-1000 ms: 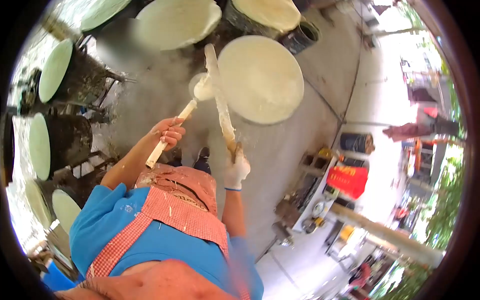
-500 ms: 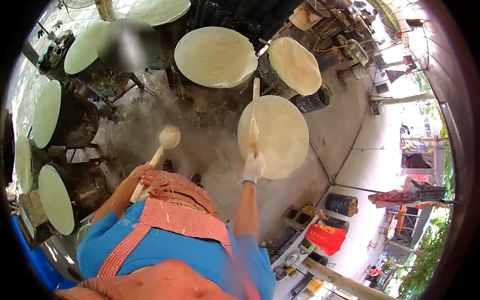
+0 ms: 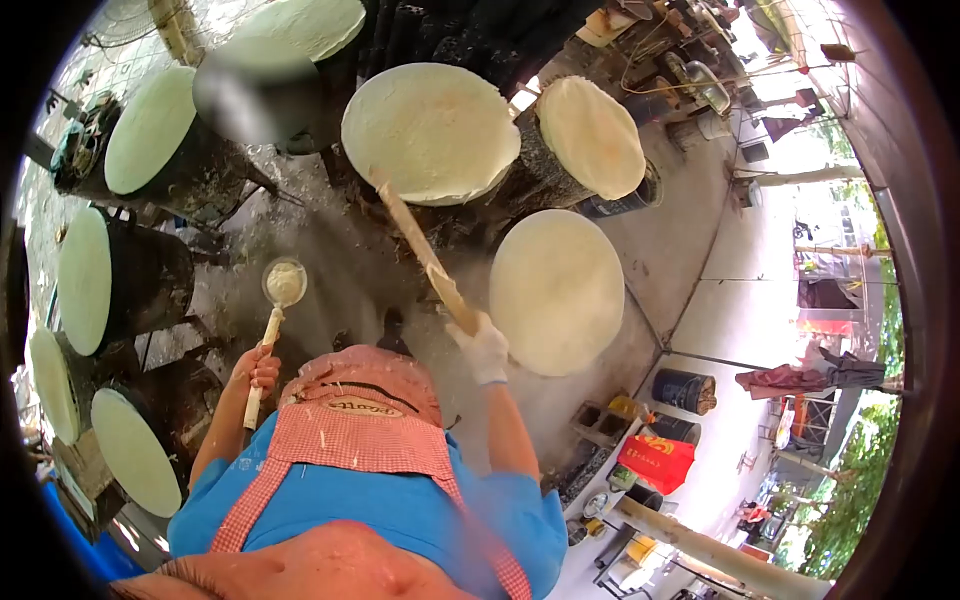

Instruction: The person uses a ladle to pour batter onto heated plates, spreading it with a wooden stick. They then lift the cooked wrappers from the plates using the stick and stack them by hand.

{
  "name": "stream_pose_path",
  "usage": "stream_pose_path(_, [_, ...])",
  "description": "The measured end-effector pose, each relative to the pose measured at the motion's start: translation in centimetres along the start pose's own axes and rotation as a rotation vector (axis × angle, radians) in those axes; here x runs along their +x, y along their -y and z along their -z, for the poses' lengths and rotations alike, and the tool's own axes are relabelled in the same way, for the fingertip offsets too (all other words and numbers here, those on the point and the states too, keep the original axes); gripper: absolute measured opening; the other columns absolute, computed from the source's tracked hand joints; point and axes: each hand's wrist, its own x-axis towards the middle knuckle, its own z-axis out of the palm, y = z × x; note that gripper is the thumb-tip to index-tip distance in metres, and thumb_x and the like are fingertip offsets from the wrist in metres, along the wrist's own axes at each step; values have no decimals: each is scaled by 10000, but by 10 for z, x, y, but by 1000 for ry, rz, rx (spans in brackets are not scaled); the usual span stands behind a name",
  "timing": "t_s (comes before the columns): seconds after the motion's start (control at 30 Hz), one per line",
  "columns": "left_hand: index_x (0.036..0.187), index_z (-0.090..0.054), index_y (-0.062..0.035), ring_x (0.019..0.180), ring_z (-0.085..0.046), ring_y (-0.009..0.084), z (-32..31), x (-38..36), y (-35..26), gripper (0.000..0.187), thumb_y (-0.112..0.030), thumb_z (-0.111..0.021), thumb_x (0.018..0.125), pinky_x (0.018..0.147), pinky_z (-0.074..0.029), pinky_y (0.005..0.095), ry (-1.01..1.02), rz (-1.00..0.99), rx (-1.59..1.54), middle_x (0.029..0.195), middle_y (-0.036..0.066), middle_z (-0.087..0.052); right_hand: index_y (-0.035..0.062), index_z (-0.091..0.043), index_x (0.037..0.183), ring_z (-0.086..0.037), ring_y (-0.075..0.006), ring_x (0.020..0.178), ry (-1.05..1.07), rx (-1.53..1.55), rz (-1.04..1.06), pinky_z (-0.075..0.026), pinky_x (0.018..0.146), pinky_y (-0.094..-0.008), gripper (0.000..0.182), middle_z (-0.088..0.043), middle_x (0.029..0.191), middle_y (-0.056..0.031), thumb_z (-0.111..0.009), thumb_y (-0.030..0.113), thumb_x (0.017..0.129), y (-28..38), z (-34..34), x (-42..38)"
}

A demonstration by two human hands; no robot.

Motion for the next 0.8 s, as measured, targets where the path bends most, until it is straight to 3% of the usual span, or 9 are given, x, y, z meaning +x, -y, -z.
stream_pose_path(0.07, [768, -448, -139, 385, -300, 80, -11, 4, 3, 230, -284, -432, 946, 316, -246, 224, 1, -39, -30, 526, -25, -286, 34, -647, 983, -620, -255, 715, -9, 135, -125, -494, 683, -367, 407, -652, 804, -151, -698, 355, 737, 4, -5, 48])
stream_pose_path(0.13, [967, -508, -154, 399, -300, 75, 3, 17, 2, 151, -273, -416, 960, 336, -264, 216, 125, -19, -50, 544, -13, -302, 9, -641, 931, -583, -188, 617, -68, 305, -227, -483, 606, -337, 351, -625, 723, -102, -706, 289, 729, 0, -12, 112])
stream_pose_path(0.2, [1177, -514, -161, 416, -301, 76, -3, 19, 2, 273, -286, -373, 980, 373, -289, 230, 177, -61, -35, 558, 5, -317, 45, -628, 815, -516, -138, 516, -179, 640, -355, -426, 451, -299, 206, -557, 645, -25, -695, 219, 729, 12, -13, 182])
stream_pose_path(0.27, [1239, -480, -177, 419, -314, 72, -12, 21, 14, 293, -270, -383, 978, 370, -305, 227, 230, -73, -71, 579, 6, -340, 62, -616, 786, -445, -113, 420, -287, 840, -384, -365, 376, -275, 162, -496, 577, -2, -706, 182, 726, 0, -22, 256])
stream_pose_path(0.37, [1249, -474, -200, 404, -320, 71, -27, 17, 25, 292, -256, -385, 976, 348, -298, 232, 166, -128, -94, 569, -2, -341, 33, -594, 730, -411, -129, 390, -435, 816, -272, -325, 370, -302, 184, -467, 545, -8, -709, 176, 722, -8, -39, 327])
stream_pose_path(0.4, [1232, -480, -193, 403, -320, 71, -25, 13, 24, 281, -257, -386, 976, 346, -298, 232, 164, -135, -107, 568, -3, -340, 28, -586, 702, -403, -132, 389, -309, 876, -534, -315, 373, -311, 182, -469, 543, -13, -704, 166, 719, 27, -11, 322])
stream_pose_path(0.47, [1200, -492, -177, 401, -321, 72, -20, 7, 15, 261, -259, -387, 975, 344, -298, 234, 174, -135, -134, 565, -4, -340, -56, -652, 808, -602, -231, 626, -278, 647, -531, -458, 607, -349, 302, -640, 692, -128, -707, 215, 688, -11, -44, 366])
stream_pose_path(0.5, [1183, -498, -170, 400, -321, 72, -16, 5, 7, 253, -261, -388, 974, 343, -298, 234, 182, -128, -149, 564, -4, -339, -55, -656, 839, -604, -240, 635, -254, 537, -489, -459, 624, -362, 326, -641, 692, -134, -700, 225, 678, -9, -42, 369])
stream_pose_path(0.8, [1036, -552, -101, 391, -323, 76, -15, -38, -95, 242, -271, -393, 970, 331, -297, 241, 153, -33, -163, 553, -10, -336, -4, -660, 899, -638, -354, 753, -452, 143, -182, -484, 701, -418, 314, -648, 788, -223, -554, 233, 722, 167, 30, 311])
